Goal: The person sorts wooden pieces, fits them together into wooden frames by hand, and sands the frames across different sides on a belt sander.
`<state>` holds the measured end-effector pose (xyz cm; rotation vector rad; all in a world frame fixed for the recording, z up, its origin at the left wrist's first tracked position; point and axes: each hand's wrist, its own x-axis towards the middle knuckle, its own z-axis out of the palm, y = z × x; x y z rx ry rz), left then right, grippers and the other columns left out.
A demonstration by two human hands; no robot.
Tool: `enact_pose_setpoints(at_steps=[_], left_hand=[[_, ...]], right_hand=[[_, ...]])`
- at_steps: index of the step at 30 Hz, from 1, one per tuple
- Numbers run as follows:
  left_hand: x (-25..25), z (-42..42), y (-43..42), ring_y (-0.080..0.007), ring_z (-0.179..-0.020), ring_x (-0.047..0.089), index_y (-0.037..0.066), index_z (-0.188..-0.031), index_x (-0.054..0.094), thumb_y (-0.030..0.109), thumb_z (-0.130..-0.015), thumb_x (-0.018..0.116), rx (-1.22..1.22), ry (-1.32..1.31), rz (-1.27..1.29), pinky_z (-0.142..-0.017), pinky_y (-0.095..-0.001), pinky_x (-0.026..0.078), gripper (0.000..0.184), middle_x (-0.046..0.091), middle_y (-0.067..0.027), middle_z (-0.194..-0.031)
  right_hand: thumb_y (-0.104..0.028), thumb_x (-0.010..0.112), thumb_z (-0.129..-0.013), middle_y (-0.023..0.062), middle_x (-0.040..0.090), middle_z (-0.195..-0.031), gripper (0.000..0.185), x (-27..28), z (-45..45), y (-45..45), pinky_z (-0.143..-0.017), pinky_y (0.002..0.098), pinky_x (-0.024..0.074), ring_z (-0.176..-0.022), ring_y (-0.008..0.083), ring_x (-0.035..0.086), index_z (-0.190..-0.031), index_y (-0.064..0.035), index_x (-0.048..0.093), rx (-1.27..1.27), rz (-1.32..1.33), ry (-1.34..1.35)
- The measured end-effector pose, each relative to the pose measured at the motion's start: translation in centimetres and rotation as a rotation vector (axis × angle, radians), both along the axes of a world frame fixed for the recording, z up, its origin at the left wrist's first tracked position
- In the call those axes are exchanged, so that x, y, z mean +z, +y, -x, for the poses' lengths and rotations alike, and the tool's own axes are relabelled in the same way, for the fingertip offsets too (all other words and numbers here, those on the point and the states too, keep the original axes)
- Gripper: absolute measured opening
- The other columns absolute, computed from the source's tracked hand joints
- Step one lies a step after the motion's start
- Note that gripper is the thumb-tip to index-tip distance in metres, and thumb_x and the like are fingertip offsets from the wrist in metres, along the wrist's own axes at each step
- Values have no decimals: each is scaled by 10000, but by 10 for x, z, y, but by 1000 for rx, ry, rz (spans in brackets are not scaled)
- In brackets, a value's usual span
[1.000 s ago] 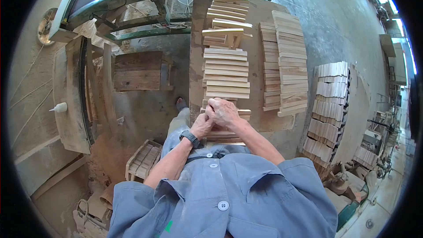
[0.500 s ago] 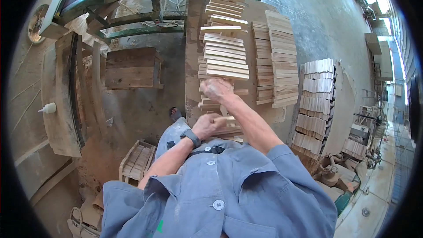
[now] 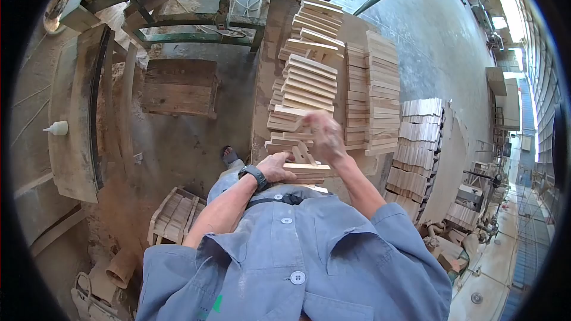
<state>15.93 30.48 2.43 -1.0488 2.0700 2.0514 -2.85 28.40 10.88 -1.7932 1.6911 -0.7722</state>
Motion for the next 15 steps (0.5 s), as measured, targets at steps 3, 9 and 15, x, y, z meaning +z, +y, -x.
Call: enact_pose_setpoints(at_steps=[3, 9, 15], left_hand=[[-3, 3, -2, -197, -1031, 601, -13, -1246, 534, 242, -811, 720, 314, 168, -209, -876, -295, 488, 538, 626, -167, -1127], [15, 16, -29, -196, -906, 657, 25, -1178, 575, 231, -829, 705, 332, 73, -67, -764, -309, 531, 425, 685, -126, -933], [9, 31, -38, -103, -881, 613, 33, -1151, 567, 252, -871, 693, 587, 200, -264, -665, -261, 545, 378, 647, -40, -979]], right_hand=[[-290, 384, -1018, 144, 612, -1004, 362, -1, 20, 38, -884, 370, 451, -952, 277, 580, -1029, -1, 601, -441, -76, -139], [-399, 451, -1000, 154, 470, -1265, 456, -43, 15, 130, -878, 376, 468, -1102, 250, 516, -1288, -46, 439, -1089, -518, -597], [-467, 500, -963, 182, 557, -1193, 550, -48, 3, 139, -861, 392, 509, -1069, 266, 593, -1281, -23, 435, -834, -757, -1191]])
